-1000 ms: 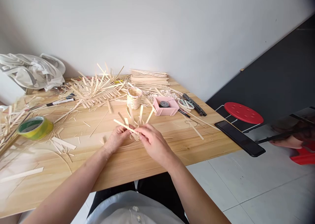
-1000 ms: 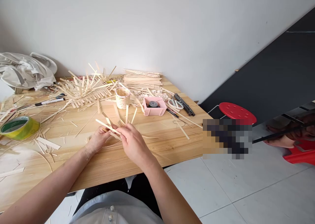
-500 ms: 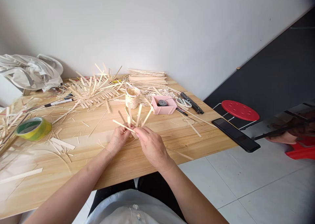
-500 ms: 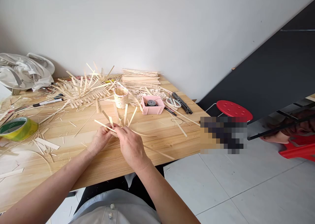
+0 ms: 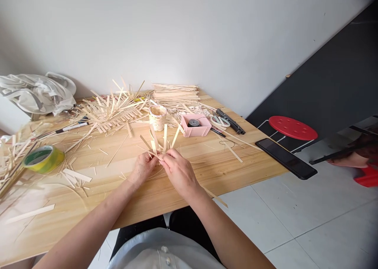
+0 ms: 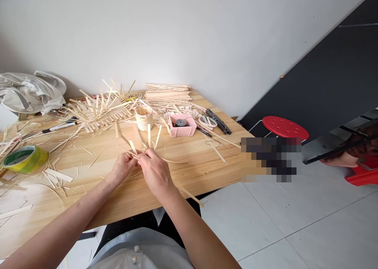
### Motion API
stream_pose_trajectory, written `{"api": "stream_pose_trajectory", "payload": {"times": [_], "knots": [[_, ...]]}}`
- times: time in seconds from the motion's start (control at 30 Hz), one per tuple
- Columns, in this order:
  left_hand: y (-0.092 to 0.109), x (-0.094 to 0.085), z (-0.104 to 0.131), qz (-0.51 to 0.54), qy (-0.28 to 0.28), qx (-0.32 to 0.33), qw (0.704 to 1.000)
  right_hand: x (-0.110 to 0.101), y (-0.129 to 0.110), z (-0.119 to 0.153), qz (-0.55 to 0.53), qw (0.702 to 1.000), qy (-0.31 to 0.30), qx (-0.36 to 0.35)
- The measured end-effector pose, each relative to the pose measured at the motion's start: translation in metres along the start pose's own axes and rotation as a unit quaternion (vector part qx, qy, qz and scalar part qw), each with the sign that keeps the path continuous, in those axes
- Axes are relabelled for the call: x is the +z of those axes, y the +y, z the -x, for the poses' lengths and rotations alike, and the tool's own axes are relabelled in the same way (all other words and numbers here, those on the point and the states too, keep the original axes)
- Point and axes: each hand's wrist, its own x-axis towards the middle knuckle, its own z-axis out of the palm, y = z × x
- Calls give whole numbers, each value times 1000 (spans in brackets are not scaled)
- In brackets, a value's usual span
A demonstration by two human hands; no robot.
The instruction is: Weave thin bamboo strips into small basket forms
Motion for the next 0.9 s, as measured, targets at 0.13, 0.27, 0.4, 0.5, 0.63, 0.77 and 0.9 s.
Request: {"api": "stream_pose_trajectory", "payload": {"times": [0.13, 0.27, 0.4, 0.5, 0.63, 0.77, 0.9], "knots": [[5, -3, 3, 62, -25, -5, 998, -3, 6, -8, -11, 1000, 9, -6], [11, -11, 8, 181, -53, -21, 982, -10, 14, -15, -18, 999, 26, 10], [9, -18, 8, 222, -114, -17, 968, -17, 20, -20, -35, 999, 24, 22], [6, -20, 6, 238, -131, -22, 962, -22, 23, -24, -74, 997, -5, 24], [6, -16, 5, 242, -111, -45, 963, -24, 25, -28, -98, 995, -29, 22], [9, -10, 8, 262, -73, -78, 959, -25, 24, -29, -76, 996, -39, 13], [12, -6, 10, 280, -66, -93, 953, -25, 23, -29, -37, 999, -37, -14]]}}
